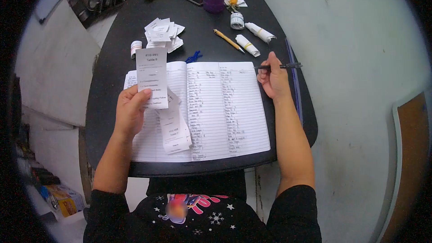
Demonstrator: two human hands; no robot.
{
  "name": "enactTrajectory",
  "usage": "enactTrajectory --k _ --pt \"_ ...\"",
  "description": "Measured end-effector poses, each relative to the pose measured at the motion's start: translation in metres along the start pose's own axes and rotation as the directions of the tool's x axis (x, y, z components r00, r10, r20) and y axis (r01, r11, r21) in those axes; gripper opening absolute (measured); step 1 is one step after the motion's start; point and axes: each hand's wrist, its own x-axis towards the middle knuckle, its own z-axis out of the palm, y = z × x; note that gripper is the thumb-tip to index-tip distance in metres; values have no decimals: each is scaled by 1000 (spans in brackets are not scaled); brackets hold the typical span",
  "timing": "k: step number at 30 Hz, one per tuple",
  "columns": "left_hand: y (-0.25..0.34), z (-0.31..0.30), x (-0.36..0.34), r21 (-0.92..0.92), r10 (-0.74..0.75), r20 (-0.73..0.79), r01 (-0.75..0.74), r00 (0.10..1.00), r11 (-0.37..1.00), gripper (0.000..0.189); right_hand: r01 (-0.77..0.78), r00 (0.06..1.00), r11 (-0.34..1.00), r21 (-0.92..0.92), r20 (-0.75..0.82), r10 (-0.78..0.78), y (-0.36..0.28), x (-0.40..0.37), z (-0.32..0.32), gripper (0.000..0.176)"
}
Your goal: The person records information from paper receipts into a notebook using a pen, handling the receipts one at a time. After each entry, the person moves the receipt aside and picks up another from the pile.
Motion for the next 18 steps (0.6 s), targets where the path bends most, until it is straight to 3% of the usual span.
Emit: enactTrajectory --k 6,18 --pt "-2 -3 0 34 0 1 0 1000 999 21 -43 998 993 106 -31 47 -4 3 -3 37" --pt "-3 -7 0 10 0 40 0 999 1000 24 -49 998 995 84 -32 52 -7 1 -1 56"
